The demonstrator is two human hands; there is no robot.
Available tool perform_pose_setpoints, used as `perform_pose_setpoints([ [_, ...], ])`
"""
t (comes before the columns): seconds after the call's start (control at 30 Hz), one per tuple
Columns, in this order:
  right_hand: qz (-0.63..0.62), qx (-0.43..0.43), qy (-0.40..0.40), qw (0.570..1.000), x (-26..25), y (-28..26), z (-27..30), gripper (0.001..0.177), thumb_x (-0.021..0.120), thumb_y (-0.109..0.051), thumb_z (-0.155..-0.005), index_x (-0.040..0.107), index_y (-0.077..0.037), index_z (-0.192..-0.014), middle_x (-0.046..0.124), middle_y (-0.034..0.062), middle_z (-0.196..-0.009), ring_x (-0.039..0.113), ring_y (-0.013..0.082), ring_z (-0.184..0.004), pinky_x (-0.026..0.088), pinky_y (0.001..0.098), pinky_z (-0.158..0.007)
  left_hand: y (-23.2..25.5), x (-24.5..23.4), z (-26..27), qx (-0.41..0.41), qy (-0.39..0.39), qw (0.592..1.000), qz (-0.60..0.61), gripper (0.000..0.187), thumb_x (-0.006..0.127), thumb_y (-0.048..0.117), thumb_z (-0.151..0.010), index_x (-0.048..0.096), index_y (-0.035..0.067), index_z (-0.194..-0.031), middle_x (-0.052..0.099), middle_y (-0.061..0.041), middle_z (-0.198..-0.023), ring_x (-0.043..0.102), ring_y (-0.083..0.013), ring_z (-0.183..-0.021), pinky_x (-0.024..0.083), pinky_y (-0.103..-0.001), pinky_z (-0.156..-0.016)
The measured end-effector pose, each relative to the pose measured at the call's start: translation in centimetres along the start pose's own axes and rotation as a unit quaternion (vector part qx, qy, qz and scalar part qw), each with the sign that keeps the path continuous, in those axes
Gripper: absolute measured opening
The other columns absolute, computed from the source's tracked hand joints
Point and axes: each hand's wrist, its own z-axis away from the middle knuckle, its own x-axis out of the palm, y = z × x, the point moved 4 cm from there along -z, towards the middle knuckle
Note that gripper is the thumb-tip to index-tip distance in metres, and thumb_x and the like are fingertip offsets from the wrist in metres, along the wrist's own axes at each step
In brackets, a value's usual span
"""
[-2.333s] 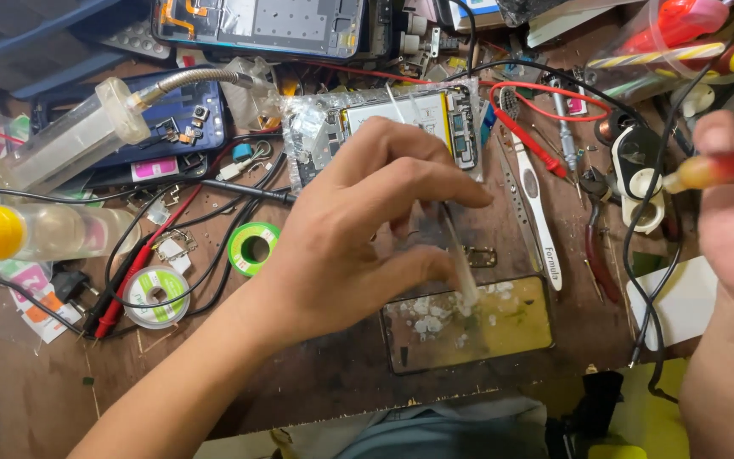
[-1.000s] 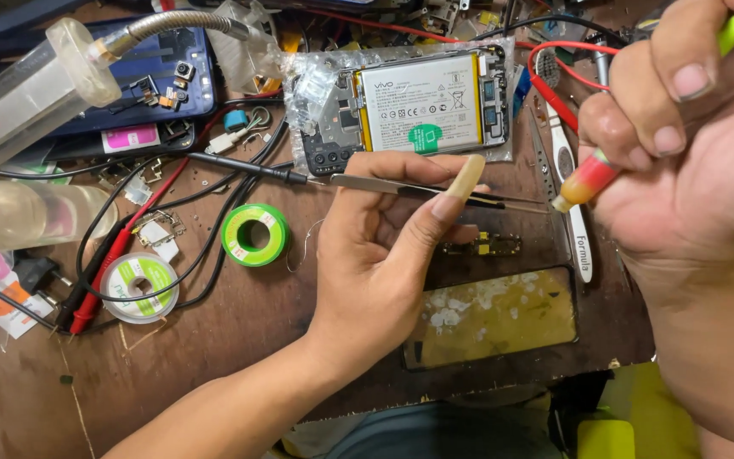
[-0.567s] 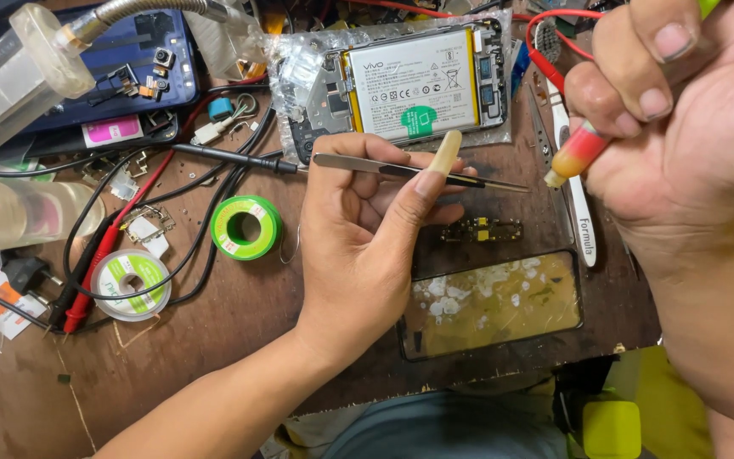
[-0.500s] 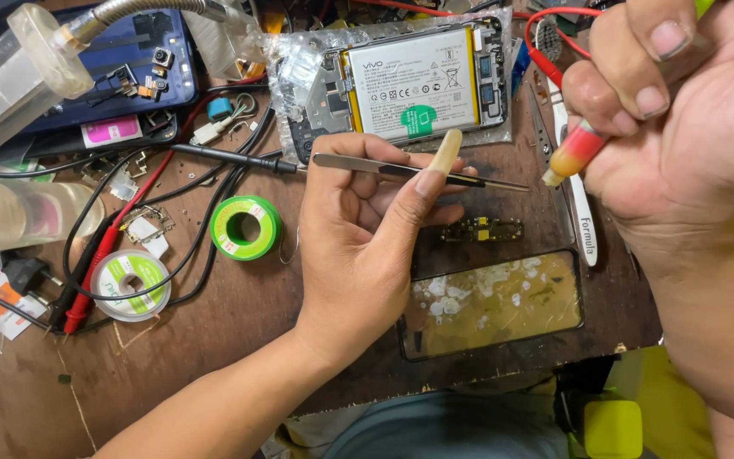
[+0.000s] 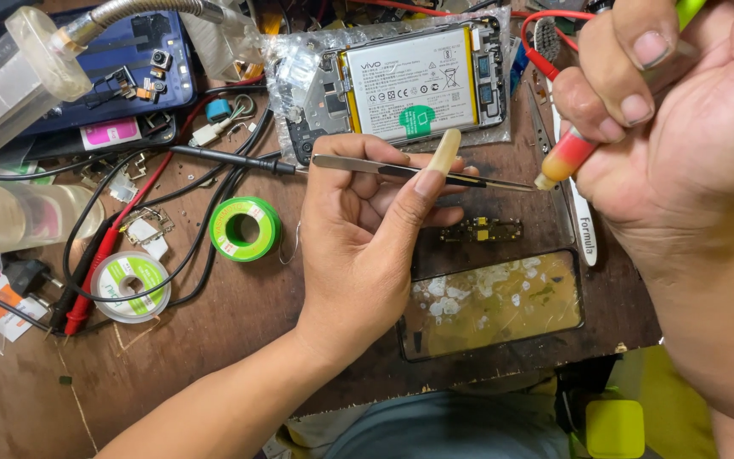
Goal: Soldering and repairing small components on a mobile phone circuit board using a soldering iron and tweezers.
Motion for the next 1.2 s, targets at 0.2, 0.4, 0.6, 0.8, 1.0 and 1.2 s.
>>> perform_pose_setpoints([
  [0.2, -0.019, 0.004, 0.002, 1.000, 0.3, -0.1, -0.1, 0.026, 0.044, -0.033, -0.097, 0.043, -0.017, -0.077, 0.038, -0.0064, -0.074, 0.023, 0.0069, -0.053, 0.021, 0.0239, -0.051, -0.1, 0.0, -0.1, 0.000, -0.003, 1.000, 0.006, 0.022, 0.060, 0.003, -0.102, 0.042, 0.009, -0.112, 0.062, -0.016, -0.104, 0.074, -0.0310, -0.108, 0.068, -0.032, -0.076],
  [0.4, -0.034, 0.014, 0.015, 0.999, 1.0, -0.3, 0.1, 0.029, 0.042, -0.033, -0.095, 0.043, -0.015, -0.072, 0.039, -0.0053, -0.072, 0.024, 0.0081, -0.050, 0.022, 0.0249, -0.050, -0.2, 0.1, -0.1, -0.005, 0.000, 1.000, 0.009, 0.022, 0.061, 0.004, -0.102, 0.042, 0.009, -0.112, 0.064, -0.018, -0.105, 0.074, -0.0301, -0.108, 0.067, -0.031, -0.075],
  [0.6, -0.035, 0.013, 0.018, 0.999, 1.0, -0.3, 0.1, 0.029, 0.042, -0.033, -0.095, 0.043, -0.015, -0.072, 0.040, -0.0048, -0.072, 0.024, 0.0084, -0.050, 0.022, 0.0250, -0.050, -0.3, 0.0, -0.2, -0.002, -0.005, 1.000, 0.016, 0.022, 0.060, 0.003, -0.102, 0.042, 0.009, -0.113, 0.062, -0.016, -0.105, 0.074, -0.0310, -0.109, 0.067, -0.031, -0.075],
  [0.8, -0.037, 0.017, 0.004, 0.999, 1.0, -0.2, 0.0, 0.032, 0.042, -0.033, -0.096, 0.043, -0.015, -0.069, 0.038, -0.0051, -0.070, 0.023, 0.0079, -0.050, 0.021, 0.0247, -0.049, -0.1, 0.0, -0.2, -0.005, 0.001, 1.000, 0.003, 0.021, 0.062, 0.004, -0.101, 0.043, 0.009, -0.110, 0.059, -0.014, -0.103, 0.073, -0.0282, -0.110, 0.068, -0.031, -0.074],
  [1.0, -0.034, 0.015, 0.007, 0.999, 1.1, -0.2, 0.1, 0.031, 0.042, -0.033, -0.096, 0.043, -0.016, -0.070, 0.039, -0.0054, -0.071, 0.024, 0.0078, -0.050, 0.021, 0.0245, -0.050, -0.2, 0.0, -0.2, -0.010, -0.002, 1.000, 0.009, 0.021, 0.061, 0.004, -0.101, 0.043, 0.008, -0.110, 0.058, -0.015, -0.102, 0.074, -0.0293, -0.110, 0.067, -0.030, -0.073],
  [1.2, -0.030, 0.013, 0.013, 0.999, 1.2, -0.3, 0.2, 0.031, 0.042, -0.033, -0.096, 0.043, -0.016, -0.071, 0.039, -0.0055, -0.072, 0.024, 0.0079, -0.050, 0.021, 0.0245, -0.050, -0.1, 0.0, -0.2, -0.012, -0.005, 1.000, 0.012, 0.021, 0.062, 0.004, -0.101, 0.043, 0.009, -0.110, 0.058, -0.013, -0.102, 0.074, -0.0290, -0.110, 0.067, -0.030, -0.073],
])
